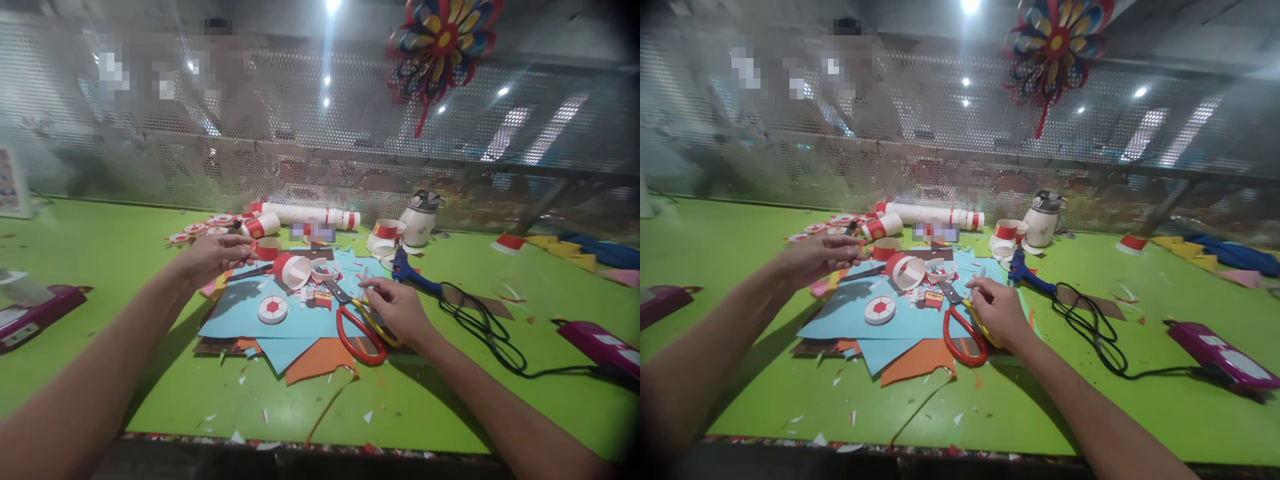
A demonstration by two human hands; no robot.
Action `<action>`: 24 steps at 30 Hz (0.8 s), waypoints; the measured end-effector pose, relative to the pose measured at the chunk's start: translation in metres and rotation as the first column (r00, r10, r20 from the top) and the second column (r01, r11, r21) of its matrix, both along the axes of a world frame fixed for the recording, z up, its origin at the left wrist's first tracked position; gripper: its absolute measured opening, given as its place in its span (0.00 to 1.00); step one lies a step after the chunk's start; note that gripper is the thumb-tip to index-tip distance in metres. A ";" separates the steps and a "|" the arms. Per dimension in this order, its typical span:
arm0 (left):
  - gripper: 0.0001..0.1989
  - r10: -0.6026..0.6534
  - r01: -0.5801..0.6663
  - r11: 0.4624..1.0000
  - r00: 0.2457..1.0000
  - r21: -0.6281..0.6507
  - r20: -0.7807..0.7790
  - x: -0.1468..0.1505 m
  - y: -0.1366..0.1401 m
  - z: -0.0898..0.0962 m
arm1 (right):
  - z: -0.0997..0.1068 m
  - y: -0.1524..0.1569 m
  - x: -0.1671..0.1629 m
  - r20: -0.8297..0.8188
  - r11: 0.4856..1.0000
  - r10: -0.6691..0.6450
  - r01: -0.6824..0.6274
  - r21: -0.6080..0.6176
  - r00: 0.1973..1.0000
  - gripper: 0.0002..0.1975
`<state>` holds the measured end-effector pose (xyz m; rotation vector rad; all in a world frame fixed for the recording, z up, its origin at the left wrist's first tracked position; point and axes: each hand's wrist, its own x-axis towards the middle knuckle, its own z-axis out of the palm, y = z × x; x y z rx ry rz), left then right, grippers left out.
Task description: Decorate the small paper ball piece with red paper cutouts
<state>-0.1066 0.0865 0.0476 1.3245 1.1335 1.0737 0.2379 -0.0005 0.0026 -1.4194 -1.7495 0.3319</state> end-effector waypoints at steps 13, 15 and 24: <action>0.13 -0.544 0.525 0.838 0.790 -0.148 -0.283 0.105 -0.081 -0.014 | 0.009 0.037 0.054 0.131 0.976 -0.142 0.161 -0.147 0.981 0.14; 0.15 -0.599 0.572 0.801 0.760 -0.176 -0.253 0.110 -0.086 -0.021 | 0.008 0.038 0.054 0.163 0.973 -0.126 0.154 -0.172 0.979 0.14; 0.16 -0.582 0.569 0.793 0.813 -0.217 0.008 0.108 -0.092 -0.037 | 0.025 0.000 0.027 0.382 0.957 0.164 -0.052 -0.286 0.909 0.12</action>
